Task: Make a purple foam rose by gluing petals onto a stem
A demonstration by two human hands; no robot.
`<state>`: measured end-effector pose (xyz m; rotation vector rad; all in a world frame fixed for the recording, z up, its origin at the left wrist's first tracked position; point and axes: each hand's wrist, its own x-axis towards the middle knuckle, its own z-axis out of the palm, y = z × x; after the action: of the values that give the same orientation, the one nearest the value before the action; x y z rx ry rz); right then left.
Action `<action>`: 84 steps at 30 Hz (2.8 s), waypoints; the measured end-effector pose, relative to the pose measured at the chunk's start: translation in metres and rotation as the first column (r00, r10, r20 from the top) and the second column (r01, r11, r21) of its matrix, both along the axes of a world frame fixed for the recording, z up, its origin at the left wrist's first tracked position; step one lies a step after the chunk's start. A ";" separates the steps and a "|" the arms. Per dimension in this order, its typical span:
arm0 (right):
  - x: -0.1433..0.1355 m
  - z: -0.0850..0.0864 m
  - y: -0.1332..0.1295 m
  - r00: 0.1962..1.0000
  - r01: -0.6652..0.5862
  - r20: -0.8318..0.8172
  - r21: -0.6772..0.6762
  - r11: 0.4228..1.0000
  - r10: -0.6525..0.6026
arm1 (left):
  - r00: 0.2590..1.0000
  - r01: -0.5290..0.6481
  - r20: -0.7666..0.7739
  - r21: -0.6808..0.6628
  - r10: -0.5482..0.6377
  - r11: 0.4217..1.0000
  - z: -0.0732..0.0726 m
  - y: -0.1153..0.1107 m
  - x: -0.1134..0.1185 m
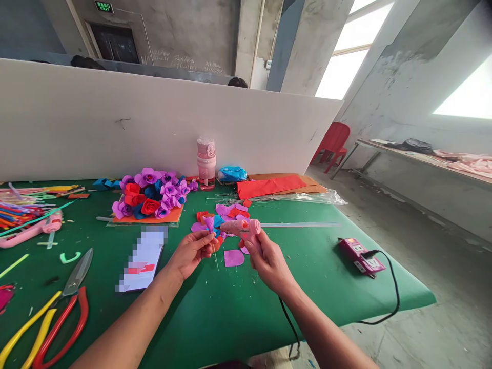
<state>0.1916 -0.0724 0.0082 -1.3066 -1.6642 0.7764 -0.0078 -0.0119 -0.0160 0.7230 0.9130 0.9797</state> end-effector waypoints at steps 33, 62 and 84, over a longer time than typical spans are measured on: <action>-0.003 0.003 -0.005 0.980 0.014 0.195 0.105 0.994 -0.035 | 0.999 -0.030 -0.045 0.007 0.031 1.000 0.005 -0.003 0.001; -0.004 0.003 -0.003 0.965 0.039 0.251 0.169 0.985 -0.081 | 0.998 0.010 -0.059 0.024 -0.009 1.000 0.004 -0.001 0.001; -0.003 0.006 -0.005 0.960 0.038 0.272 0.104 0.994 -0.065 | 0.998 0.020 -0.065 0.034 -0.018 0.999 0.007 -0.004 0.002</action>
<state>0.1887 -0.0771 0.0146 -1.4322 -1.8528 0.4913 -0.0055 -0.0157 -0.0090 0.7956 0.9461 0.9622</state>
